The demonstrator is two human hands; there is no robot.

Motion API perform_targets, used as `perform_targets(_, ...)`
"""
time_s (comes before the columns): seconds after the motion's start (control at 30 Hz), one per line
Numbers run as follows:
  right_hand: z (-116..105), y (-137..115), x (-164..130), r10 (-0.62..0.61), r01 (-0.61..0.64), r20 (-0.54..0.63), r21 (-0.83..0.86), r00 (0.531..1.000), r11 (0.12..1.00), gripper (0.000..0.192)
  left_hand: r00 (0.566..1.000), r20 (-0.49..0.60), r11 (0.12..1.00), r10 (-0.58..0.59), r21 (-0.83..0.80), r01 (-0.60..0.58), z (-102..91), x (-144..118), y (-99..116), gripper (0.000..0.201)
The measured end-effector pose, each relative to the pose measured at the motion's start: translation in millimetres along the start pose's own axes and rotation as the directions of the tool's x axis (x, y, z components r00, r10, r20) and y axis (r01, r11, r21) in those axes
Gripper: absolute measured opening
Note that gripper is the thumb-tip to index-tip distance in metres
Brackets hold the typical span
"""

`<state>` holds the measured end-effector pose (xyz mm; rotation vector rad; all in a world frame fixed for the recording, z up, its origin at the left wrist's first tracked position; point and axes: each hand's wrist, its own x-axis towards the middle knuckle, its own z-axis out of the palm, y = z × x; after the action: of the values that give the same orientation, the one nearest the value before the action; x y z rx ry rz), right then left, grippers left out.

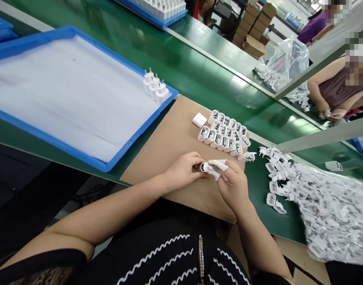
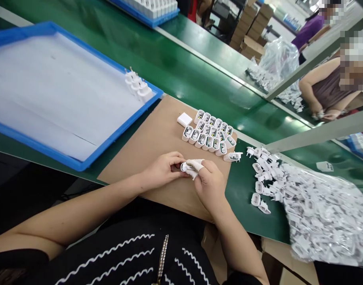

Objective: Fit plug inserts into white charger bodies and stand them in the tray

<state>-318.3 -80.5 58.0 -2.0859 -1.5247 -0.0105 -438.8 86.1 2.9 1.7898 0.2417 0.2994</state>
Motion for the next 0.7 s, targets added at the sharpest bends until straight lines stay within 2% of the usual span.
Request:
perform_targets(0.23,4.8,2.0,10.5,-0.122,0.128,0.06,-0.112,0.991,0.985,0.035,1.0,0.008,0.999,-0.013,0.045,0.013,-1.3,0.6,3.0,0.014)
perform_targets(0.4,-0.7,-1.1,16.4,-0.141,0.162,0.122,-0.181,0.982,0.97,0.029,1.0,0.024,0.997,-0.009,0.071,0.007,-4.0,-0.2,3.7,0.013)
perform_targets(0.53,1.8,2.5,18.7,-0.125,0.151,0.125,-0.221,0.984,0.964,0.025,1.0,0.023,0.998,0.006,0.064,-0.008,-2.9,2.4,0.3,0.012)
perform_targets(0.63,7.6,4.4,17.2,-0.087,0.099,0.092,-0.139,0.992,0.985,0.027,1.0,0.005,0.997,0.012,0.074,-0.012,2.2,2.9,1.7,0.013)
perform_targets(0.7,8.4,3.9,12.2,-0.079,0.079,0.068,0.006,0.995,0.997,0.044,1.0,-0.016,0.997,0.001,0.082,0.001,2.5,-1.5,8.1,0.012)
